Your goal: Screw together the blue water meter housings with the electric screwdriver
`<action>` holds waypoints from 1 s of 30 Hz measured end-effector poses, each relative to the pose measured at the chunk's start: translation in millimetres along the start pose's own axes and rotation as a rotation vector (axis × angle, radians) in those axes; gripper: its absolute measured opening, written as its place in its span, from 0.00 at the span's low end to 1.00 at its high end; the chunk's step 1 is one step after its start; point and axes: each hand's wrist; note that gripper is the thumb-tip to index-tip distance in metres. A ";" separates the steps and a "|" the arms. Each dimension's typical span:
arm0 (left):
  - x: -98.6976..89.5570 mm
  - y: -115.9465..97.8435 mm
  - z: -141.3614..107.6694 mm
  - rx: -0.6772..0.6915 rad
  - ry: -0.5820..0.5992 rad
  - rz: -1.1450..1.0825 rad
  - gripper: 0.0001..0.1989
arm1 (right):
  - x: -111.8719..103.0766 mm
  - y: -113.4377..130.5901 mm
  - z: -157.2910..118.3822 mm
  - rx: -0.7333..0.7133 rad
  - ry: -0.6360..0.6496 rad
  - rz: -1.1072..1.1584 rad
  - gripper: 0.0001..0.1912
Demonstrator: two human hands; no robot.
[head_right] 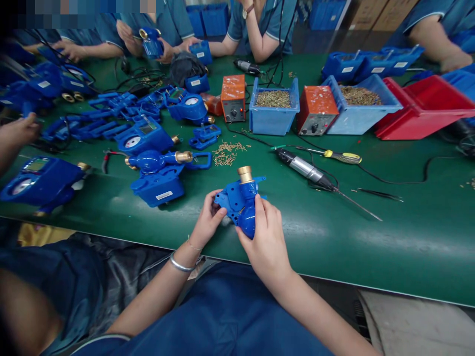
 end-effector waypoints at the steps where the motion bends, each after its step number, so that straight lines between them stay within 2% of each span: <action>1: 0.8 -1.7 0.3 -0.004 0.000 -0.012 0.29 | 1.9 0.3 0.0 -0.005 0.005 -0.027 0.44; 5: 4.5 -8.6 1.0 -0.011 -0.034 -0.006 0.28 | 4.5 5.2 -3.5 -0.015 0.018 -0.071 0.45; 9: 10.2 -13.7 4.2 -0.105 -0.130 0.135 0.29 | -7.6 10.3 -3.6 0.018 0.086 0.073 0.48; 11: 13.3 -15.2 8.2 -0.164 -0.155 0.153 0.29 | -19.2 2.7 1.9 0.043 0.101 0.183 0.41; 13: 16.3 -17.3 12.4 -0.189 -0.152 0.137 0.30 | -34.3 -18.2 10.3 0.112 0.052 0.150 0.28; 15: 18.7 -20.6 16.1 -0.184 -0.146 0.132 0.29 | -50.7 -51.8 19.1 0.246 -0.039 -0.040 0.20; 19: 21.8 -27.2 21.4 -0.160 -0.138 0.134 0.28 | -72.0 -128.8 32.2 0.471 -0.122 -0.275 0.15; 21: 23.2 -28.2 23.3 -0.159 -0.140 0.122 0.27 | -74.2 -155.0 36.9 0.539 -0.136 -0.354 0.14; 24: 24.5 -27.3 24.9 -0.156 -0.162 0.113 0.27 | -71.7 -171.3 44.3 0.601 -0.126 -0.435 0.12; 30: 21.6 -25.9 22.5 -0.115 -0.119 0.089 0.27 | -70.7 -168.1 55.6 0.633 -0.031 -0.478 0.14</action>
Point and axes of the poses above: each hand's wrist, its own z-axis towards the middle knuckle, its own x-axis out of the palm, y = z × x, and after that the axes turned 11 degrees about z, right-handed
